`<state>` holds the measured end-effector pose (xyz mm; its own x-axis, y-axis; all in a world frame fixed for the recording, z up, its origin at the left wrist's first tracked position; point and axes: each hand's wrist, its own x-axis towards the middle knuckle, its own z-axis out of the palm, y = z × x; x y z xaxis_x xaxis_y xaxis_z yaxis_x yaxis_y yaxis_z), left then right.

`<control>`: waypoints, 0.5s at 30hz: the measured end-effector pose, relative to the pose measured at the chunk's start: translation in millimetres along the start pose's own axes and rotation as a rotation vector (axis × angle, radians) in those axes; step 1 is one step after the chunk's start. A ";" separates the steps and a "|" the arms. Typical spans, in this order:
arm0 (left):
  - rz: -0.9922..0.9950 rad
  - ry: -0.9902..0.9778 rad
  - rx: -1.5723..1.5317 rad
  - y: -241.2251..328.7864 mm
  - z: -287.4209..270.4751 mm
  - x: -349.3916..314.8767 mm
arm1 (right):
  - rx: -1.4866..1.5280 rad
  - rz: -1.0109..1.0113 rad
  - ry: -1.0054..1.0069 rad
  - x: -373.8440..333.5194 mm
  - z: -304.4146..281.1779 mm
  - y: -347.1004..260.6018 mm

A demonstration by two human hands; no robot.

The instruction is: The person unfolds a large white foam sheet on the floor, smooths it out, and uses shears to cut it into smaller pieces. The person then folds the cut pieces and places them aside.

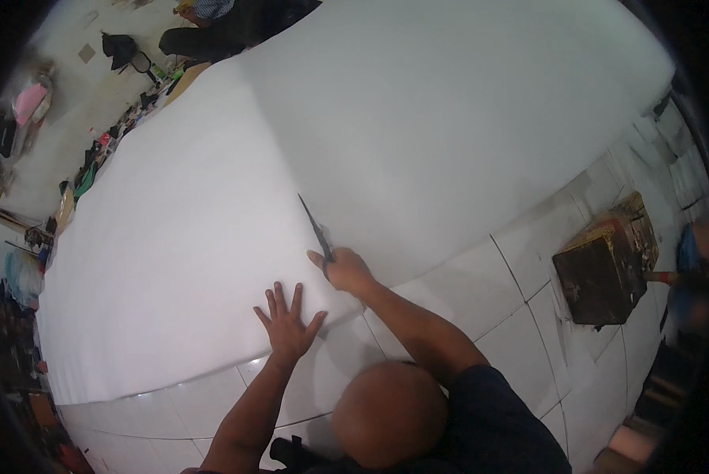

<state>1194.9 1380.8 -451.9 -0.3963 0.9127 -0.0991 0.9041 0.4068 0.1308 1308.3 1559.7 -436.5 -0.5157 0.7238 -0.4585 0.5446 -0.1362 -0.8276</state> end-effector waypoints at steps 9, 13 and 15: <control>0.016 0.015 0.007 -0.1 0.5 0.9 | 0.181 0.090 -0.146 52.3 -10.0 -32.8; 0.003 -0.007 -0.007 1.1 -1.8 -1.1 | 0.157 -0.031 -0.014 73.7 2.4 -26.0; 0.018 0.005 -0.016 0.4 0.2 0.4 | 0.186 -0.047 -0.005 77.4 3.3 -20.1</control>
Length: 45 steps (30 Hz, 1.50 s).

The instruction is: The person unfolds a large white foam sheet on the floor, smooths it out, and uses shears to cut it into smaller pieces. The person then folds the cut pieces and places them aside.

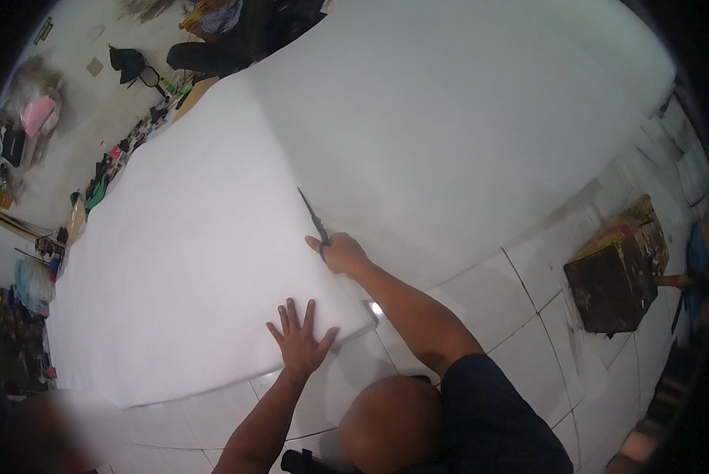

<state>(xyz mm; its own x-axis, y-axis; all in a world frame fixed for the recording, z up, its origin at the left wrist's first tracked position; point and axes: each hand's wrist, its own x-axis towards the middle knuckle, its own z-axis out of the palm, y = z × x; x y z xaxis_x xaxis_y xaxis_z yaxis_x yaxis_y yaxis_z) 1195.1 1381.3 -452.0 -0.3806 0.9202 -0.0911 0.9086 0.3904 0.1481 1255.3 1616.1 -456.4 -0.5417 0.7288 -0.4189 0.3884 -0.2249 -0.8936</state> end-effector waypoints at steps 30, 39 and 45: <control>-0.119 -0.002 -0.141 -13.1 -38.5 79.5 | 0.071 0.051 -0.068 139.3 -12.3 -52.7; -0.314 0.232 -0.064 -43.3 -7.0 257.2 | 0.214 0.161 -0.249 131.0 -18.5 -65.7; -0.317 0.229 -0.083 -43.7 -8.7 256.9 | 0.321 0.418 -0.335 112.1 -33.6 -109.2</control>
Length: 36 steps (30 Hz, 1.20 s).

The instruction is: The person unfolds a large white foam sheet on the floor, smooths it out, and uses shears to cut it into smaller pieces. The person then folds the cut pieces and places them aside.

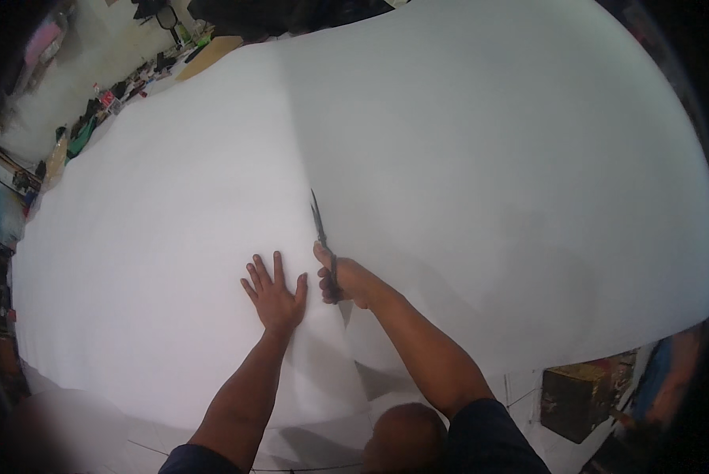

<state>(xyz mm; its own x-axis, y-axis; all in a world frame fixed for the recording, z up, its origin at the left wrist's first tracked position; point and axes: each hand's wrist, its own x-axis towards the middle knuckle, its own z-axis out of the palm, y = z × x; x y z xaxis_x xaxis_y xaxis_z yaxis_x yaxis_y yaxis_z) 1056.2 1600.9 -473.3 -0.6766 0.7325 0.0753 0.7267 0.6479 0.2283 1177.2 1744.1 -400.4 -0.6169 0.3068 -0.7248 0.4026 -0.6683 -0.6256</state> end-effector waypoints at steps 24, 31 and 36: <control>-0.107 -0.205 -0.026 -6.1 0.7 12.0 | -0.658 0.016 0.339 35.0 20.4 -30.1; -0.076 -0.212 0.005 1.8 -7.4 16.0 | -0.620 -0.149 0.487 52.6 18.6 -37.4; -0.082 -0.237 0.018 -6.1 -0.2 8.0 | -0.557 -0.238 0.508 61.4 13.8 -16.9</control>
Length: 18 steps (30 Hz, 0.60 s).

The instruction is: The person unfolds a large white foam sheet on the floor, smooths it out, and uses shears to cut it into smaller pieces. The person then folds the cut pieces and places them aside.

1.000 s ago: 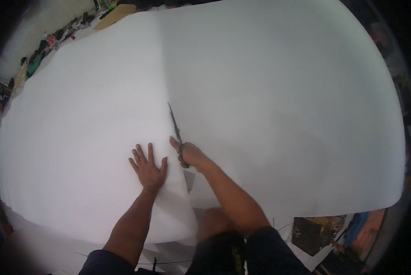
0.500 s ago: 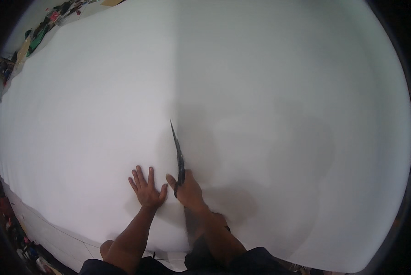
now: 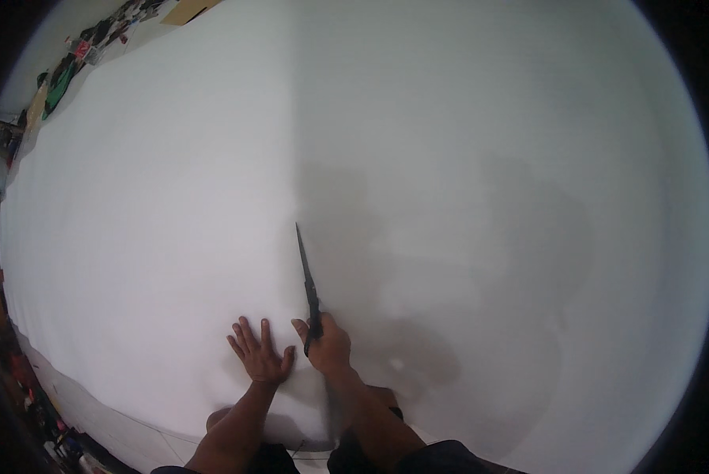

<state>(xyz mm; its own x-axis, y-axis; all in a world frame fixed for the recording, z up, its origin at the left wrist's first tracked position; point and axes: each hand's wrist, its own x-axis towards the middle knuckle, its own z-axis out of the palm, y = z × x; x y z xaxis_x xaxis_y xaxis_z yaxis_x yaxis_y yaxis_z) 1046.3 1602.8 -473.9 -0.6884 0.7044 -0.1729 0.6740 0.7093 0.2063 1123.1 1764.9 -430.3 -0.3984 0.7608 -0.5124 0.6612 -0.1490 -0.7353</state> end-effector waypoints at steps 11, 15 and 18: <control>0.036 0.001 0.009 0.0 5.2 -3.9 | -0.075 -0.014 -0.031 77.9 -0.8 -50.9; 0.016 0.009 -0.021 -0.7 4.9 -3.1 | -0.030 -0.013 -0.073 58.9 -7.7 -29.8; 0.005 0.015 -0.057 1.2 3.3 -4.3 | -0.014 -0.015 -0.099 52.9 -13.4 -28.1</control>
<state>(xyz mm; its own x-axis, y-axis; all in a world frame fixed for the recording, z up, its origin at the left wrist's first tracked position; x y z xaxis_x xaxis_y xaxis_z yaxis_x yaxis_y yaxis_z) 1050.9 1600.8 -476.1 -0.6896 0.7068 -0.1577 0.6610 0.7033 0.2616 1092.0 1817.8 -430.9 -0.4691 0.6964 -0.5431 0.6628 -0.1289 -0.7376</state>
